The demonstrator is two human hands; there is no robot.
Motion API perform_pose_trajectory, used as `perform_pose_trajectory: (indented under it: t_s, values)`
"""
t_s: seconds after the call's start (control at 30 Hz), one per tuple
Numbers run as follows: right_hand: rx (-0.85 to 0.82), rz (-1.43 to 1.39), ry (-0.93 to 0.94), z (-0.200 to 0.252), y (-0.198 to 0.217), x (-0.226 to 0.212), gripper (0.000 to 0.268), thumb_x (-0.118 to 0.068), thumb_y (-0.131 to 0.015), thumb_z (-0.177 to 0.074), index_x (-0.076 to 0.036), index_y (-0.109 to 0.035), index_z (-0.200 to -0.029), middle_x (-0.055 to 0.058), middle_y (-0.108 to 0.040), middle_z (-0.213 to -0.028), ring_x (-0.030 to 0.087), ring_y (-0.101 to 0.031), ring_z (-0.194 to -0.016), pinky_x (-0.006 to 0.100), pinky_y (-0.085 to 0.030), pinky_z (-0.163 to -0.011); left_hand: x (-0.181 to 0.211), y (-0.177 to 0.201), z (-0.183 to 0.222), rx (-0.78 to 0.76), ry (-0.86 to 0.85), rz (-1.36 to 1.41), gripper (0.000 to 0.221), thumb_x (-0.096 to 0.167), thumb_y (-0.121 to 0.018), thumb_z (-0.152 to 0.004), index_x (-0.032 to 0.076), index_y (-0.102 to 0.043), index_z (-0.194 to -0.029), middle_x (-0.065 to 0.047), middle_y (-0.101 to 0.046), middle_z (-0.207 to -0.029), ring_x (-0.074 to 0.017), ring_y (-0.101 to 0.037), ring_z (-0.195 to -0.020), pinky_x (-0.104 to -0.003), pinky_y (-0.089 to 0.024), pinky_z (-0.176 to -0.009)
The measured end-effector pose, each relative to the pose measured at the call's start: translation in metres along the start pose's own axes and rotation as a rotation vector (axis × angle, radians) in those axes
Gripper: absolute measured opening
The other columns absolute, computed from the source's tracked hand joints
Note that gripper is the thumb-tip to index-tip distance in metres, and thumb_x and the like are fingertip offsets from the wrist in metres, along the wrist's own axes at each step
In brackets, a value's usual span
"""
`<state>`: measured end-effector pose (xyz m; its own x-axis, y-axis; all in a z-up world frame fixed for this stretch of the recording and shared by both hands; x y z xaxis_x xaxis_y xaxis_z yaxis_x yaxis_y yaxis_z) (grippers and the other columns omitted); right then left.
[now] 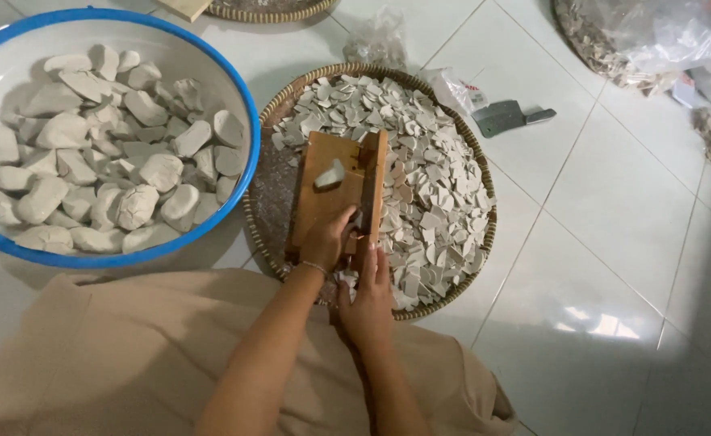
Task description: Slicing chunks of food material into thin flakes using a manual wooden slicing tool.
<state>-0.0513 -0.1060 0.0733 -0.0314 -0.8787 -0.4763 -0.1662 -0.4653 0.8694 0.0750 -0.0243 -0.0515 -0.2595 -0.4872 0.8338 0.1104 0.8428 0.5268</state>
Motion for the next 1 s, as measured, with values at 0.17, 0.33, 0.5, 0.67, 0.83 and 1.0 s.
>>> perform_pose_trajectory:
  t_s: [0.17, 0.33, 0.5, 0.67, 0.83, 1.0]
  values:
    - [-0.201, -0.131, -0.37, 0.007, 0.016, -0.003, 0.094, -0.034, -0.059, -0.093, -0.022, 0.0, -0.165, 0.03, -0.053, -0.132, 0.051, -0.065, -0.111, 0.06, -0.056, -0.083, -0.015, -0.009, -0.009, 0.038, 0.028, -0.08, 0.041, 0.033, -0.05, -0.108, 0.027, -0.051, -0.149, -0.011, -0.068, -0.132, -0.032, -0.064, -0.122, -0.044, -0.052, -0.105]
    - [-0.298, -0.239, -0.498, 0.021, 0.006, 0.026, 0.083, -0.047, -0.054, -0.097, -0.031, -0.009, -0.165, 0.027, -0.071, -0.115, 0.048, -0.068, -0.109, 0.057, -0.056, -0.083, 0.005, 0.0, -0.012, 0.111, -0.065, -0.08, 0.037, 0.027, -0.055, -0.106, 0.02, -0.056, -0.143, -0.014, -0.07, -0.125, -0.0329, -0.067, -0.118, -0.043, -0.054, -0.103]
    - [-0.256, -0.653, -0.778, 0.009, 0.072, -0.026, 0.073, -0.026, -0.043, -0.094, -0.026, -0.024, -0.165, 0.011, -0.066, -0.087, 0.021, -0.06, -0.077, 0.035, -0.046, -0.068, 0.055, 0.037, -0.012, 0.04, -0.062, -0.052, 0.044, 0.011, -0.055, -0.1, 0.026, -0.062, -0.141, -0.01, -0.072, -0.099, -0.0295, -0.066, -0.08, -0.045, -0.05, -0.058]
    - [-0.397, -0.296, -0.647, 0.003, 0.079, -0.028, 0.075, -0.034, -0.047, -0.096, -0.032, -0.016, -0.165, 0.007, -0.071, -0.123, 0.024, -0.071, -0.091, 0.039, -0.052, -0.072, 0.054, 0.035, -0.01, 0.069, -0.096, 0.005, 0.036, 0.004, -0.063, -0.096, 0.018, -0.069, -0.129, -0.008, -0.074, -0.104, -0.0278, -0.068, -0.09, -0.042, -0.054, -0.065]
    - [-0.394, -0.156, -0.399, -0.006, 0.062, -0.033, 0.068, -0.03, -0.036, -0.101, -0.014, -0.013, -0.163, 0.015, -0.067, -0.115, 0.031, -0.067, -0.087, 0.045, -0.049, -0.072, 0.067, 0.049, -0.006, 0.158, -0.186, 0.001, 0.046, 0.0, -0.068, -0.093, 0.018, -0.065, -0.135, -0.011, -0.074, -0.101, -0.0291, -0.069, -0.086, -0.042, -0.055, -0.06]
    - [-0.37, -0.215, -0.508, 0.004, 0.045, -0.036, 0.064, -0.021, -0.032, -0.103, -0.005, -0.009, -0.161, 0.022, -0.053, -0.145, 0.04, -0.064, -0.113, 0.053, -0.055, -0.081, 0.079, 0.063, -0.002, -0.092, 0.157, 0.208, 0.049, 0.042, -0.034, -0.104, 0.02, -0.061, -0.139, -0.01, -0.07, -0.128, -0.0292, -0.067, -0.113, -0.042, -0.054, -0.083]
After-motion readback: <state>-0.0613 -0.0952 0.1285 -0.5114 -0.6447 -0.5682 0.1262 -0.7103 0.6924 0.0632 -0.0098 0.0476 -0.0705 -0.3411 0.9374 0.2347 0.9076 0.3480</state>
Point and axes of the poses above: each hand's wrist, its own z-axis away from the middle knuckle, its own y-axis out of the back of the hand, x = y × z, the point moved 8 cm from there along -z, towards the middle knuckle
